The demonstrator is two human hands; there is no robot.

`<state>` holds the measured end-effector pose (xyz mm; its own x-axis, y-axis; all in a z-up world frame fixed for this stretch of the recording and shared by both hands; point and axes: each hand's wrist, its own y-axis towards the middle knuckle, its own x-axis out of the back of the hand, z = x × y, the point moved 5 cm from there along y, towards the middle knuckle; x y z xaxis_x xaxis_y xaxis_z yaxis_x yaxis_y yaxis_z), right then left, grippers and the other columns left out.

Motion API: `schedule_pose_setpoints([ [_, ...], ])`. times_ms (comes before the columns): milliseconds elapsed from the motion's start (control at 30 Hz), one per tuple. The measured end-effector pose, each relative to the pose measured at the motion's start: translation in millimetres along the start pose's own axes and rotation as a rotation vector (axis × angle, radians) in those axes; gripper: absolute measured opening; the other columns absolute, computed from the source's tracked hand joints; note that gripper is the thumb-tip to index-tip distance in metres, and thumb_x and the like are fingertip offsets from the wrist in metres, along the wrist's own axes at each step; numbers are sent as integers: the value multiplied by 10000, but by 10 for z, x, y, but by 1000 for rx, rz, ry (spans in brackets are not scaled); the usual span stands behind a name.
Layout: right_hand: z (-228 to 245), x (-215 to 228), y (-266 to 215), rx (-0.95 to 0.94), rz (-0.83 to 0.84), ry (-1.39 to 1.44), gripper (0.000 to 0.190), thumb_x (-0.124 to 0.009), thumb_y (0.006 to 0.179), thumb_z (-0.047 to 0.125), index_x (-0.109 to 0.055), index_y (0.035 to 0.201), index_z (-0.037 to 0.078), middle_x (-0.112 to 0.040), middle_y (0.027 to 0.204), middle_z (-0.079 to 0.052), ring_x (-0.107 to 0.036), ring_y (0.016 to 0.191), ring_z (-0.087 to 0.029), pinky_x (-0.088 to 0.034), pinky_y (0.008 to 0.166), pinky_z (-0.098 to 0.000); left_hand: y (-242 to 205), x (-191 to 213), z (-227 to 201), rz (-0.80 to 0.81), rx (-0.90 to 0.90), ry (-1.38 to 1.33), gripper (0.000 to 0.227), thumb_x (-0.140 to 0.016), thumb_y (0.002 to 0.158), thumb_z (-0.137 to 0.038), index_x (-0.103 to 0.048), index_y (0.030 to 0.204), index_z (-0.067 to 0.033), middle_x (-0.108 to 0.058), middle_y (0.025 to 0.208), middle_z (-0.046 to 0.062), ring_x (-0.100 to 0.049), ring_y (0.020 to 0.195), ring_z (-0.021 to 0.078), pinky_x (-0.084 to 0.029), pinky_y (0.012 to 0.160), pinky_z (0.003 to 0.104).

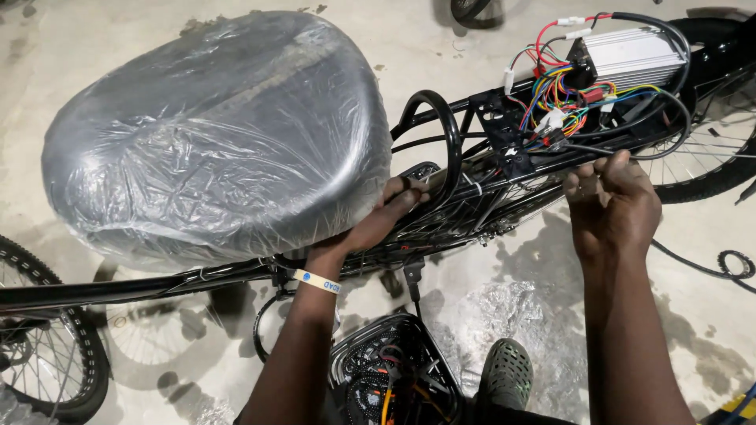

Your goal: The person is assembling the electrical components of an electric bicycle. They connect a silver controller box to the wiring harness and secure the wires to the frame using zip ties.

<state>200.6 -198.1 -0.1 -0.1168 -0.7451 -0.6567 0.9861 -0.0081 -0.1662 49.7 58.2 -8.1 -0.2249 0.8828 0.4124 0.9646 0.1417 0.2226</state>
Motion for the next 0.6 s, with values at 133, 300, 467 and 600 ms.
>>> schedule_pose_setpoints([
  [133, -46, -63, -192, -11, 46, -5, 160, -612, 963, 170, -547, 853, 74, -580, 804, -53, -586, 707, -183, -502, 656, -325, -132, -217, 221, 215, 487, -169, 602, -393, 839, -613, -272, 1162, -120, -267, 1191, 52, -290, 1108, 202, -259, 937, 351],
  [300, -254, -102, -599, -94, 4, -159, 143, -499, 992, 221, -563, 891, 142, -630, 822, -12, -615, 712, -145, -535, 668, -293, -257, -173, -53, 121, 559, -43, 604, -380, 812, -615, -604, 1133, -155, -533, 903, -53, -493, 882, 90, -363, 810, 263],
  [467, -650, -122, -982, -176, 78, -466, 136, -560, 922, 106, -519, 1040, 52, -586, 841, -46, -653, 667, -161, -589, 608, -321, -163, -440, 757, 64, 298, -132, 778, -407, 913, -707, -363, 1466, -162, -243, 1516, 210, -12, 1433, 459, -84, 1132, 682],
  [600, -1030, 21, -940, -149, 197, -749, 557, -664, 879, 167, -426, 1293, -120, -470, 1205, -231, -666, 860, -257, -601, 687, -409, -455, -248, -20, 62, 297, -169, 893, -366, 902, -712, -318, 1448, -8, -160, 1499, 318, -21, 1400, 547, -92, 1115, 720],
])
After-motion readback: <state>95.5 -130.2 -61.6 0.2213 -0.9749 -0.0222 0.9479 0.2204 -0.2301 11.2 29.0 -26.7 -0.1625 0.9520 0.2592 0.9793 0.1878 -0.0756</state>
